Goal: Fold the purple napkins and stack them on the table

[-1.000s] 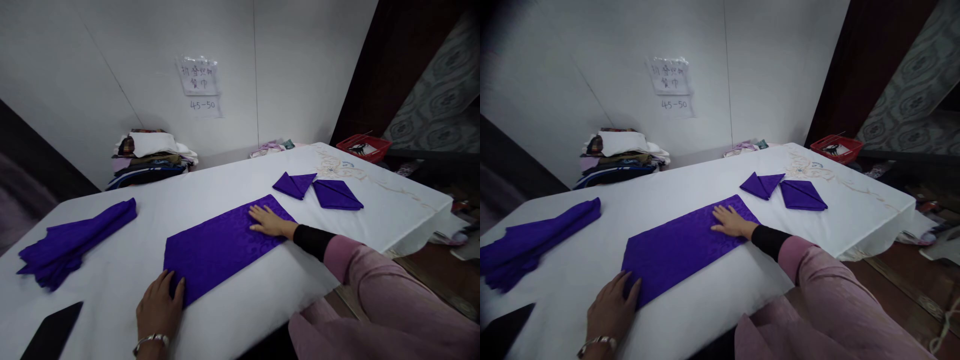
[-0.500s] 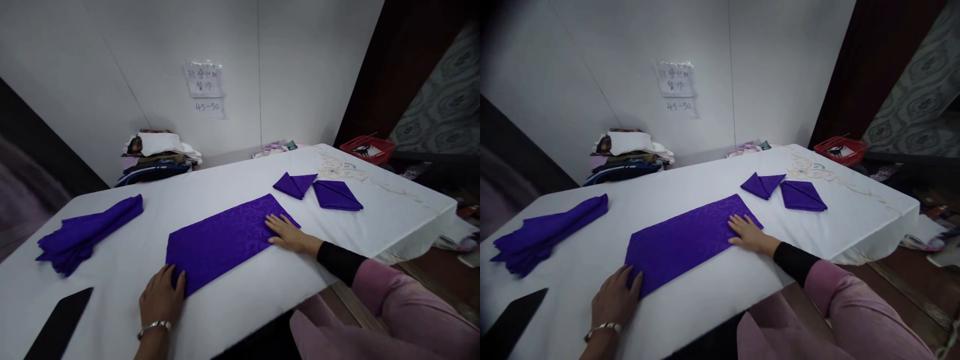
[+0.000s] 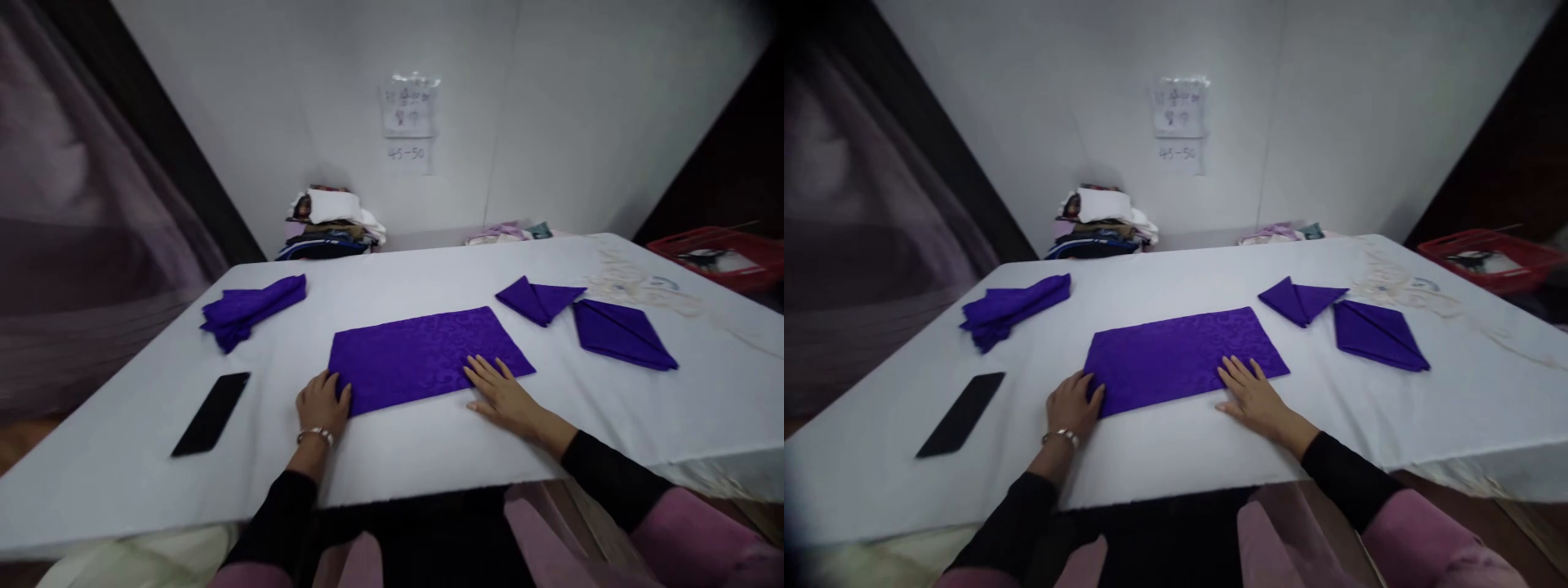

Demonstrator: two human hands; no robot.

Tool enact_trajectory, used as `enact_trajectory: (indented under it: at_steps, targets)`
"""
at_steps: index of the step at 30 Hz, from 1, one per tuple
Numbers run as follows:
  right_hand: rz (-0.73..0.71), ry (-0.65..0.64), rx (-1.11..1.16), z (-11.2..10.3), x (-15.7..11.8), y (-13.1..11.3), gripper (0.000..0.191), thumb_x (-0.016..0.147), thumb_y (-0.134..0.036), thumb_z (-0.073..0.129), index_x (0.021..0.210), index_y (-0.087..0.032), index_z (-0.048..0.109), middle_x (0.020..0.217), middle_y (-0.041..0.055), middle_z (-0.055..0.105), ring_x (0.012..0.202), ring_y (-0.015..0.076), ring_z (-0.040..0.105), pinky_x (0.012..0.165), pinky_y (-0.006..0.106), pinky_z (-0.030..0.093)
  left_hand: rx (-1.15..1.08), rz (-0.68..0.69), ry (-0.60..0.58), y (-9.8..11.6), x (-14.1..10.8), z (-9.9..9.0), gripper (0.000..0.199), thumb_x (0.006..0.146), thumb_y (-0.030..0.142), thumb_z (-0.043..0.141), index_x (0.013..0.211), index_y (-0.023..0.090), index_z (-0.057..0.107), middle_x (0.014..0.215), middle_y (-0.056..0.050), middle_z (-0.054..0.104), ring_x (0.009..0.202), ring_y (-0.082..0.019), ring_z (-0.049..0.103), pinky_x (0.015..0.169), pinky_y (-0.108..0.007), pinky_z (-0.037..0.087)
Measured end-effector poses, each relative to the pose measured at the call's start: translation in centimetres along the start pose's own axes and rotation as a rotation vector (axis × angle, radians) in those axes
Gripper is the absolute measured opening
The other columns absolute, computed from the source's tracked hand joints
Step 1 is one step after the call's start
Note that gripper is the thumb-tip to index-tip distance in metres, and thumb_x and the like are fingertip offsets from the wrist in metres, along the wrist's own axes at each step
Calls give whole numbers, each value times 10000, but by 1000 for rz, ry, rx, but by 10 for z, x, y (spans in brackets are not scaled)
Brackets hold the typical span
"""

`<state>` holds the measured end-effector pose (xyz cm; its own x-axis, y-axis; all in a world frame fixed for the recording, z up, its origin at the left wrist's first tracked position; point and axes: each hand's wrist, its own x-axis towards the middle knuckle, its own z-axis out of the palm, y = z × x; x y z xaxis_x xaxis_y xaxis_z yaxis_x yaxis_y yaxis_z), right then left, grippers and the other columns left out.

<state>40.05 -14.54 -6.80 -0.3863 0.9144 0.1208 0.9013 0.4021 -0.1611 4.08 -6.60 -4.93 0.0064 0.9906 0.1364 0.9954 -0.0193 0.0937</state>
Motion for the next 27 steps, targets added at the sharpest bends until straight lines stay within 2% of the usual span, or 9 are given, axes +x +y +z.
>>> enact_trajectory:
  at_steps: [2, 7, 9, 11, 15, 20, 23, 27]
  targets:
    - [-74, 6, 4, 5, 4, -18, 663, 894, -565, 312, 1439, -204, 204, 1483, 120, 217, 1367, 284, 164, 1075, 539, 116, 6, 40, 17, 20, -6, -4, 463, 872, 425, 344, 1216, 173, 525, 1374, -101, 440, 1288, -263, 323, 1074, -495, 176]
    - [-207, -18, 0, 18, 25, -50, 678, 884, -584, 313, 1421, -174, 263, 1465, 131, 260, 1363, 280, 182, 1075, 539, 123, -154, 407, -66, 99, -26, 2, 549, 885, 513, 263, 1325, 219, 412, 1462, -66, 318, 1358, -244, 195, 1104, -508, 90]
    - [-215, -31, -9, 23, 28, -51, 677, 879, -594, 312, 1408, -171, 300, 1449, 129, 299, 1359, 278, 199, 1072, 538, 141, -191, 486, -139, 120, -33, 10, 612, 877, 553, 231, 1364, 203, 352, 1487, -73, 259, 1374, -237, 153, 1107, -510, 86]
    - [-196, -25, -25, 27, 22, -42, 668, 882, -584, 313, 1409, -173, 297, 1444, 120, 312, 1353, 271, 221, 1066, 530, 169, -203, 502, -198, 127, -37, 18, 683, 858, 598, 210, 1390, 181, 304, 1497, -88, 228, 1383, -240, 118, 1109, -512, 82]
    - [-90, 50, -91, 31, -15, 7, 652, 889, -551, 313, 1430, -195, 239, 1447, 106, 312, 1338, 261, 265, 1052, 511, 218, -189, 477, -227, 108, -38, 25, 732, 837, 634, 213, 1419, 192, 236, 1508, -70, 197, 1393, -235, 68, 1117, -500, 43]
    - [75, 153, -190, 31, -68, 73, 676, 881, -575, 237, 1445, -207, 186, 1441, 103, 328, 1308, 283, 323, 1011, 540, 277, -117, 298, -243, 55, -39, 19, 760, 824, 650, 236, 1426, 187, 221, 1508, -78, 188, 1390, -259, 87, 1107, -525, 40]
    - [101, 179, -223, 33, -83, 91, 665, 886, -564, 215, 1444, -203, 187, 1434, 104, 344, 1301, 292, 333, 983, 550, 310, -60, 128, -241, 16, -43, 13, 763, 828, 644, 240, 1424, 167, 225, 1507, -90, 178, 1387, -271, 98, 1097, -542, 65]
    - [85, 203, -243, 34, -86, 96, 662, 893, -558, 190, 1442, -189, 194, 1419, 114, 369, 1298, 292, 339, 971, 559, 313, 2, -87, -218, -25, -49, 3, 681, 870, 552, 241, 1415, 145, 244, 1503, -102, 184, 1384, -274, 116, 1085, -555, 93]
